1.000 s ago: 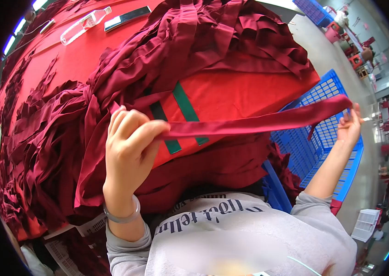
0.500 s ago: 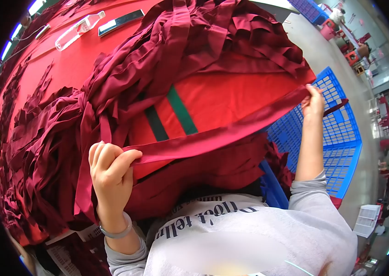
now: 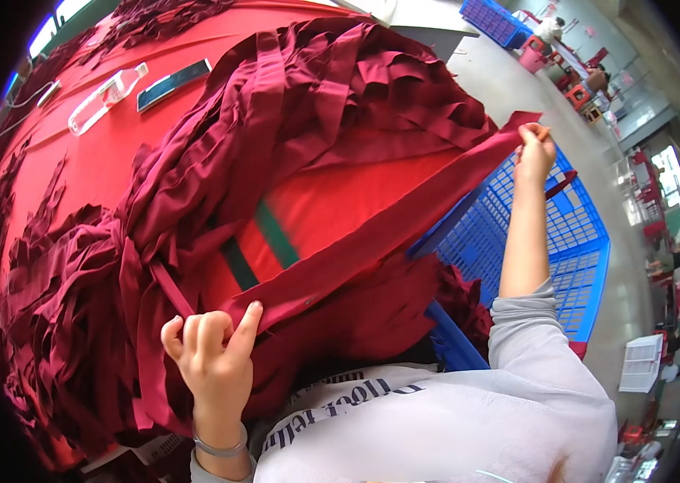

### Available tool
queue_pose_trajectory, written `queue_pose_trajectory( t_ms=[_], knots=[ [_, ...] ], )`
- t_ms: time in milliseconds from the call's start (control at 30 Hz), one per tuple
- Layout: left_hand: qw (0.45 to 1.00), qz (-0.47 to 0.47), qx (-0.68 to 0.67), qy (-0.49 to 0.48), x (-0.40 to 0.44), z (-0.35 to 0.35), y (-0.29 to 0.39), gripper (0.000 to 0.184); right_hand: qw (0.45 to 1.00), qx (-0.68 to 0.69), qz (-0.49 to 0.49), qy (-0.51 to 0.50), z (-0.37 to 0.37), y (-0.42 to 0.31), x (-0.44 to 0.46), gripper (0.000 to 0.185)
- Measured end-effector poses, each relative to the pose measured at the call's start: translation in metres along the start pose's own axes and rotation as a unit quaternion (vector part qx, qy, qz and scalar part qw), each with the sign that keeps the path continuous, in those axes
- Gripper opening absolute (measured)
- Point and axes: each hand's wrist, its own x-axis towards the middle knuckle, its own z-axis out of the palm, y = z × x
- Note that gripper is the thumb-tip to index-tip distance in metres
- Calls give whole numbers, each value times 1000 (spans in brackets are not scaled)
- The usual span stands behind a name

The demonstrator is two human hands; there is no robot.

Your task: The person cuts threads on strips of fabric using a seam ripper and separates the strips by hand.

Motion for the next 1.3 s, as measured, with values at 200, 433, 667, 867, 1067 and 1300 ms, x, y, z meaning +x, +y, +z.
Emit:
queue_pose_trajectory(
  t_ms=[200, 433, 667, 867, 1067, 1300],
  knots=[
    [996, -11, -28, -79, 12, 8, 15, 36, 927, -341, -154, -1, -24, 94, 30, 6],
    [988, 65, -143, -7, 33, -7, 22, 31, 931, -328, -146, 64, -19, 88, 37, 13],
    [999, -13, 5, -29, 41, 2, -25, 39, 900, -323, -275, 105, -59, 105, 70, 17],
    [998, -59, -7, -29, 41, 11, -48, 29, 907, -293, -203, 224, -154, 75, 89, 24],
    [996, -93, -16, -5, 41, 15, -58, 22, 890, -139, -111, 419, -291, 52, 129, 17],
    [988, 103, -108, -30, 41, 20, -31, 8, 896, -190, -177, 361, -247, 37, 115, 21]
  ],
)
